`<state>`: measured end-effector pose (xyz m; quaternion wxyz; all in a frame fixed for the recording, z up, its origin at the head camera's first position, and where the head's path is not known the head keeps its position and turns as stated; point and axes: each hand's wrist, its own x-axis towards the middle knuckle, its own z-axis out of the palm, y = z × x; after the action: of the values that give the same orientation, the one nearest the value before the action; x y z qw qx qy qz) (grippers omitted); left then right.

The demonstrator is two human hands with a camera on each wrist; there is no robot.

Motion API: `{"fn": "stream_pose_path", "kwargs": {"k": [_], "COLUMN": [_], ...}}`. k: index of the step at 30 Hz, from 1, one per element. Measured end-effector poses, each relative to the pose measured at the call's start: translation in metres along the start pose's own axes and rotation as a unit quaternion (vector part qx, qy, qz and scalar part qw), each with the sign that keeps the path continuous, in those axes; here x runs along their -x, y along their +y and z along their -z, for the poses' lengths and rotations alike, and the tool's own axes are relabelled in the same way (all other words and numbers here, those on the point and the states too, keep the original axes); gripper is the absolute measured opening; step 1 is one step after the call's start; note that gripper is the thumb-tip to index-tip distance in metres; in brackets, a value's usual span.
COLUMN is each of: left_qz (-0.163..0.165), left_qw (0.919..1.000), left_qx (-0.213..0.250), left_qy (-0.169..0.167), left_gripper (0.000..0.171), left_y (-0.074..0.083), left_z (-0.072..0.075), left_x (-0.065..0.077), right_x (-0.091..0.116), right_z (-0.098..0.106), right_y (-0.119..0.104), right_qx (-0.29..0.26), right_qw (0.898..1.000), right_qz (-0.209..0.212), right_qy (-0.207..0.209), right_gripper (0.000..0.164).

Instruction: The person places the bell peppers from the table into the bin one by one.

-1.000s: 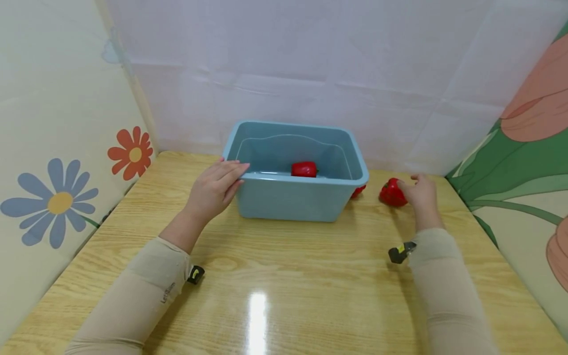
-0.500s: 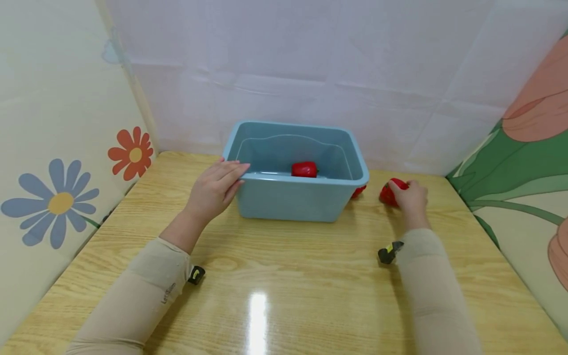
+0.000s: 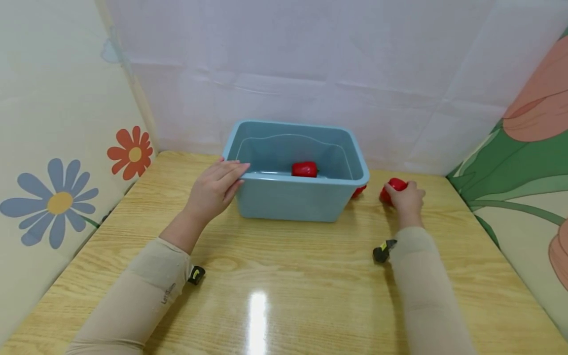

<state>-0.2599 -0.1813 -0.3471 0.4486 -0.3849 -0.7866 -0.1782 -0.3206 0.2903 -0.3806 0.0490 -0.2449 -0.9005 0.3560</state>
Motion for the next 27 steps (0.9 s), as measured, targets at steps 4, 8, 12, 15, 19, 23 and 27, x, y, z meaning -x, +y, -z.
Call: {"fn": "stream_pose_path", "kwargs": {"k": [4,8,12,15,19,23,27], "left_qz": [-0.003,-0.002,0.001,0.003,0.006,0.006,0.006], "left_qw": [1.0,1.0,1.0,1.0,1.0,1.0,1.0], "left_qx": [0.002,0.004,0.005,0.003,0.001,-0.001,-0.001], "left_qy": [0.003,0.006,0.006,0.001,-0.003,-0.005,-0.006], "left_gripper": [0.035,0.033,0.033,0.034,0.036,0.033,0.033], "left_y": [-0.0002,0.0003,0.001,0.0014,0.0014,0.0009,0.0004], "left_z": [-0.0002,-0.0001,0.0006,0.0011,0.0012,0.0009,0.0004], "left_x": [0.0,-0.0005,-0.0012,-0.0011,-0.0008,-0.0006,-0.0005], "right_x": [-0.0016,-0.003,-0.004,-0.0039,-0.0047,-0.0041,-0.0035], "right_z": [-0.0015,-0.0013,-0.0005,0.0003,0.0008,0.0012,0.0034], "right_y": [0.0006,0.0017,0.0023,0.0014,0.0011,0.0031,0.0072], "right_qx": [-0.004,-0.006,-0.006,-0.011,-0.017,-0.03,-0.054], "right_qw": [1.0,1.0,1.0,1.0,0.999,0.998,0.996], "right_qz": [-0.003,0.004,0.017,0.017,0.015,0.038,0.051], "right_qy": [-0.001,0.004,0.004,-0.008,-0.027,-0.037,-0.046], "right_gripper": [0.086,0.082,0.076,0.075,0.075,0.075,0.076]}}
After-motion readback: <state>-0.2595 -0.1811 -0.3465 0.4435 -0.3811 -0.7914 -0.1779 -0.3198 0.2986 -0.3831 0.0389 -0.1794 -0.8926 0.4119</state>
